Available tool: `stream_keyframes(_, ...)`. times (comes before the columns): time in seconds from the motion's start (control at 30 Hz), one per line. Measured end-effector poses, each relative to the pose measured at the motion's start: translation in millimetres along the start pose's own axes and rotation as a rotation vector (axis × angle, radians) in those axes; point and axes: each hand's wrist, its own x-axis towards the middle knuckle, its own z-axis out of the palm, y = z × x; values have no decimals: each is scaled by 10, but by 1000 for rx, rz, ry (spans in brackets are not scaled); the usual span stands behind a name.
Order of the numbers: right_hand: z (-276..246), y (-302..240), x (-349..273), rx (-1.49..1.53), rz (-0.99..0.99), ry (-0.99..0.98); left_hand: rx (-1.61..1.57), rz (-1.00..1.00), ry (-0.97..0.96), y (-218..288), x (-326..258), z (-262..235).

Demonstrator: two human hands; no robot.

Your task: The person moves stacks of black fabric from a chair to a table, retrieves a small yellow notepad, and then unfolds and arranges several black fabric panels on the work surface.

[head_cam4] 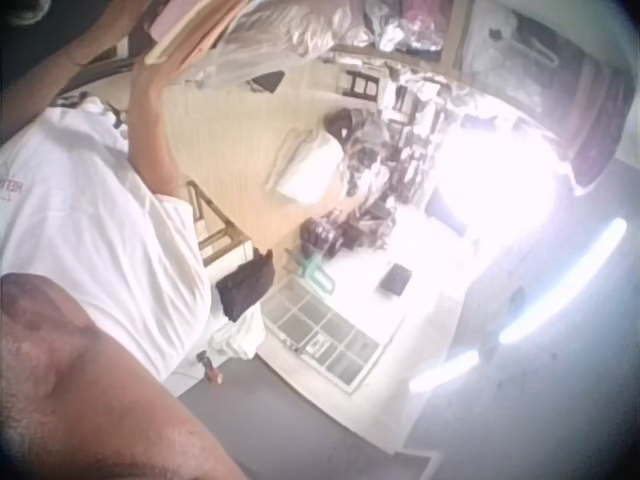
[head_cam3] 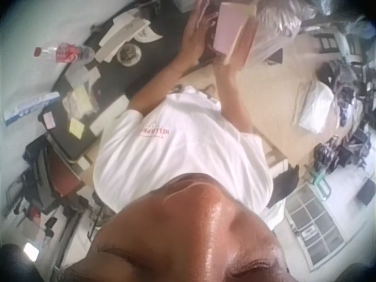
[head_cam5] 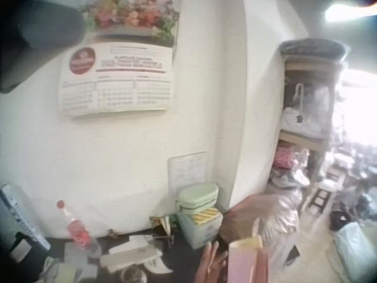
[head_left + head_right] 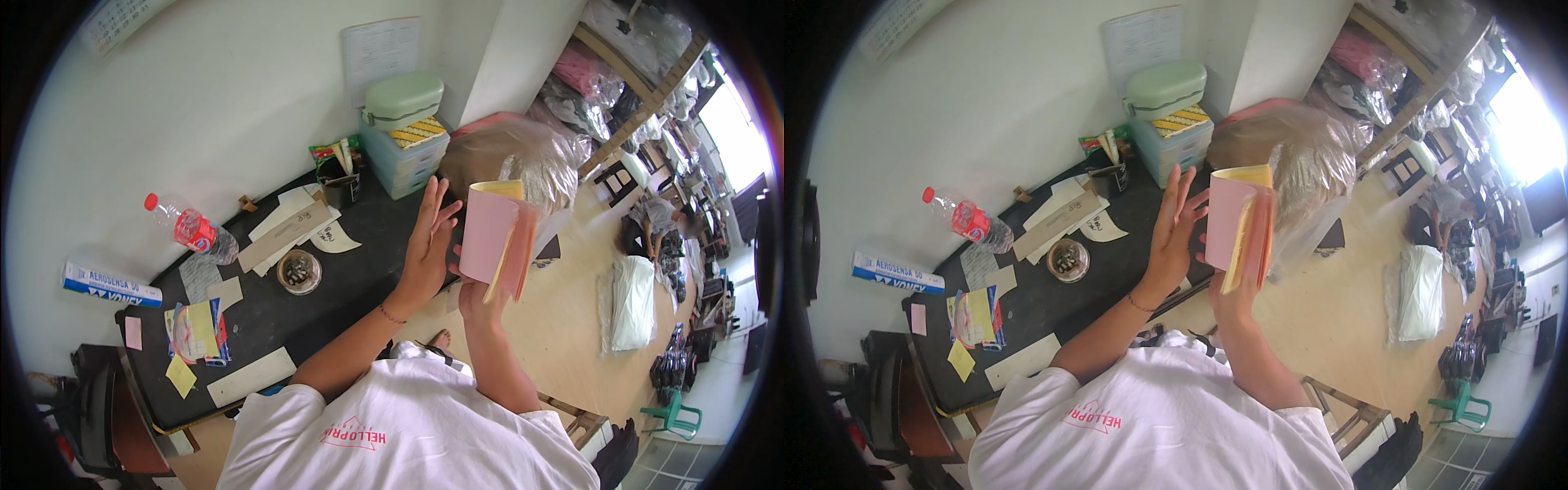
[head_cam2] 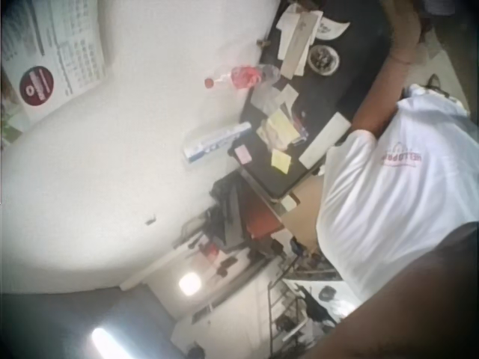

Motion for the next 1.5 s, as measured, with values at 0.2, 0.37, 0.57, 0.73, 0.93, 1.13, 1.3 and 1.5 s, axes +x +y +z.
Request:
stream_keyframes(0.2, -252, 129, 188, -533, -206, 233, 609, -24, -407, -393, -476, -124)
stream_keyframes(0.37, -245, 85, 218, -597, -196, 260, -44, -225, -236, -820, -503, -57)
stream_keyframes(0.57, -378, 73, 78, -94, 39, 222, -427, -271, 250, -684, -268, 47)
stream_keyframes(0.73, -571, 64, -256, -7, 454, 132, -498, -272, 215, -337, -59, -24)
stream_keyframes(0.93, -890, 24, -372, -191, 520, 25, -359, -261, 239, -158, -22, -103)
stream_keyframes(1.13, -891, 142, -266, -669, 22, 92, -279, -314, 273, -338, -162, -466)
stream_keyframes(1.3, -962, 84, -176, -881, -95, 10, -248, -376, 420, -479, -257, -744)
stream_keyframes(1.5, -681, 119, -26, -1019, -49, -179, -338, -438, 340, -394, -328, -1091)
